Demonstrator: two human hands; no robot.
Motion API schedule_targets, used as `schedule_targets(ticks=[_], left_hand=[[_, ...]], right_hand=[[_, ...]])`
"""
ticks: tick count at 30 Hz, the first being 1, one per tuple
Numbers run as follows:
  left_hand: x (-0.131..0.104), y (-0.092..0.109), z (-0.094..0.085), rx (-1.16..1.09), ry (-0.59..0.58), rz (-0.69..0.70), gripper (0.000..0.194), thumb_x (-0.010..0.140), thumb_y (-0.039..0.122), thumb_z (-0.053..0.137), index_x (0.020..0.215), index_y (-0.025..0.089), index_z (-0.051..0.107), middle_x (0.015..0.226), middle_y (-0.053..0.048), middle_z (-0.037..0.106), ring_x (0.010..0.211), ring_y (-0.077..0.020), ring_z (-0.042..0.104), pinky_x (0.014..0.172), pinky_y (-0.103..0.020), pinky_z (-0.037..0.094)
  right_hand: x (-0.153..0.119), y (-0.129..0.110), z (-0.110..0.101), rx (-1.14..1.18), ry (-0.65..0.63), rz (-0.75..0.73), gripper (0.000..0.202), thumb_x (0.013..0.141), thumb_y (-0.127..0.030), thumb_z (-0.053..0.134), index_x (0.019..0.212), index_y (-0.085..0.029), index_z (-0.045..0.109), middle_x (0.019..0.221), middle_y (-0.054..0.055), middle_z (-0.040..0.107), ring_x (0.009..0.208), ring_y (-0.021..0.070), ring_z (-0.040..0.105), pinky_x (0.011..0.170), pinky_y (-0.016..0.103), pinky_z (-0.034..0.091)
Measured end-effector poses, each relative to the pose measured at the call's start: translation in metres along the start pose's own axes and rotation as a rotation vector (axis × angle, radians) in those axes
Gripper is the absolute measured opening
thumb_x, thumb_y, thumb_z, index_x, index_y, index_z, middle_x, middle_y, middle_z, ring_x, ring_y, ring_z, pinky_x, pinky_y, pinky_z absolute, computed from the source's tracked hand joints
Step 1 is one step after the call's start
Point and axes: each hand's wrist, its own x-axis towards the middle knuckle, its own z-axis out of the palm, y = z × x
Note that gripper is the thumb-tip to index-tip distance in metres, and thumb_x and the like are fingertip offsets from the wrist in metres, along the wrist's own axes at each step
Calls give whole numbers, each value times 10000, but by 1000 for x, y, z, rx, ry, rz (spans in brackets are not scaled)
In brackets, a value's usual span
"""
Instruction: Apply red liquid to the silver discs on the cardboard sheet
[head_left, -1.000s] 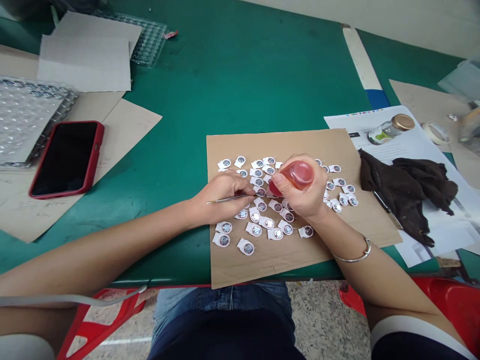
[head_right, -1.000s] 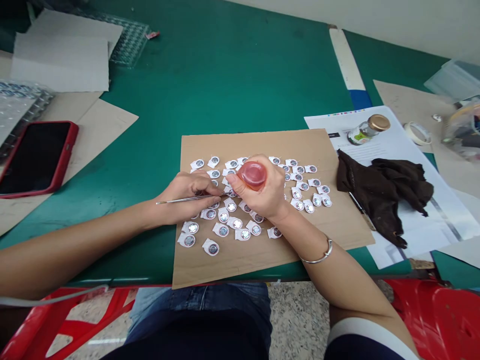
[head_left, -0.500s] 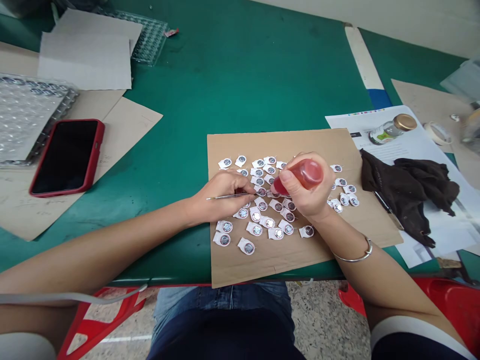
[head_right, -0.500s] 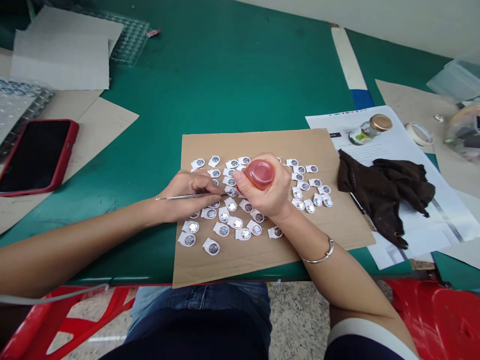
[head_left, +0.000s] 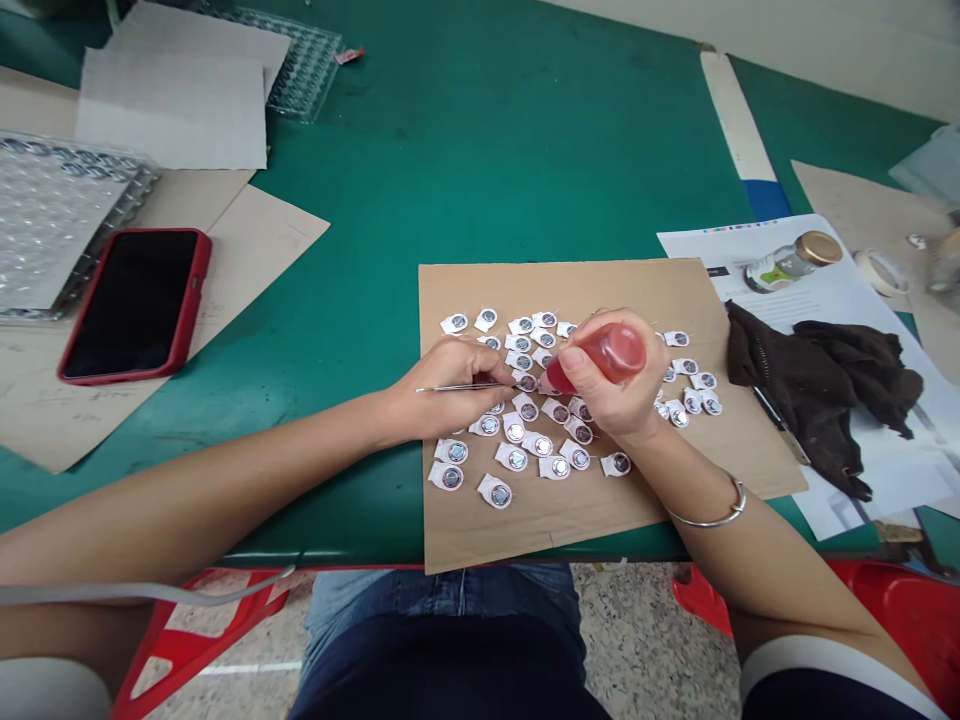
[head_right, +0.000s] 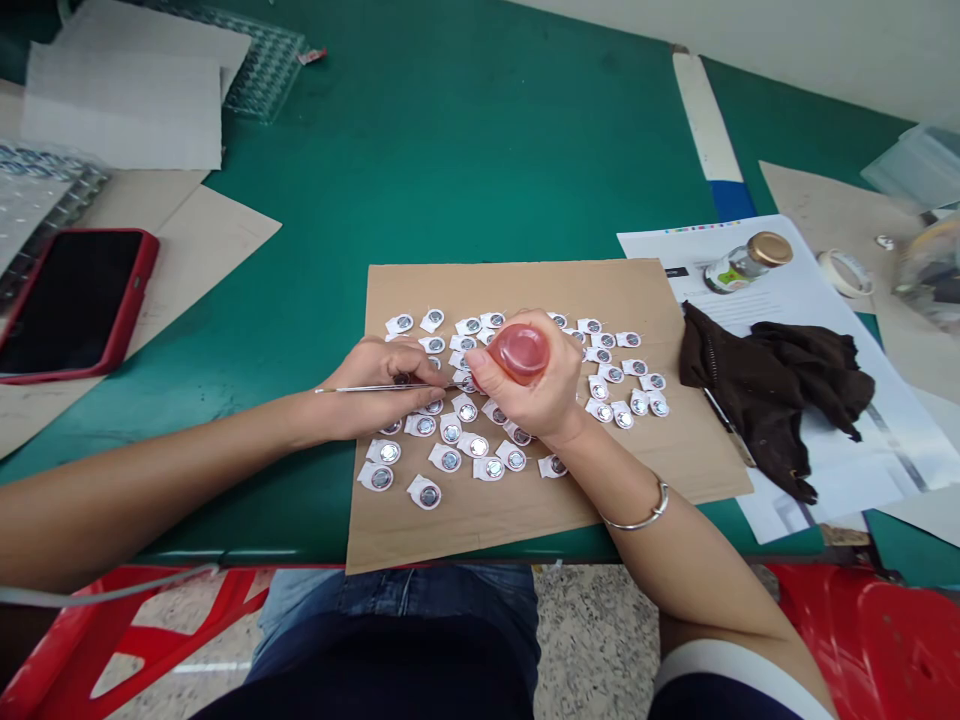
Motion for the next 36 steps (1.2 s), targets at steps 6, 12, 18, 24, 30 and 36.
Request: schedule_targets(ticks=[6,12,18,24,30,36], left_hand=[[0,-1,1,-6,-2,-19,81,751,166,604,748,166,685,668,5,642,639,-92,571,575,-193,436],[0,-1,1,-25,-3,-46,78,746,174,608,729,165,683,670,7,647,636,-89,579,562,-184,441],[3,-3,1,-82,-1,-164,67,720,209,642,731,161,687,680,5,679,605,-92,604,529,-180,455],[4,-3,1,-117,17,-184,54,698,195,648,702,152,680,664,8,684,594,-95,611,521,-184,461],[5,-1,0,-140,26,-188,46,682,193,661,673,151,677,630,8,675,567,-91,598,504,-179,464],[6,1,-2,-133,27,-201,54,681,202,668,667,150,673,622,7,667,551,-87,587,476,-176,447]], right_hand=[[1,0,1,20,6,-8,232,670,-347,673,794,-207,535,687,11,602,623,138,574,592,332,482],[1,1,1,7,14,-31,228,672,-353,671,795,-215,538,687,-2,597,629,133,573,593,324,484],[0,1,1,17,14,-46,228,668,-337,680,799,-216,538,688,-4,596,627,131,577,582,317,486],[1,-1,2,-4,7,-41,229,675,-351,675,800,-218,536,689,-4,597,631,131,581,586,315,491],[1,-1,4,5,24,-56,240,667,-342,687,801,-217,533,696,0,601,640,133,584,593,316,488],[0,-1,5,6,22,-51,238,667,-346,686,801,-219,535,698,2,609,636,135,586,594,319,488]])
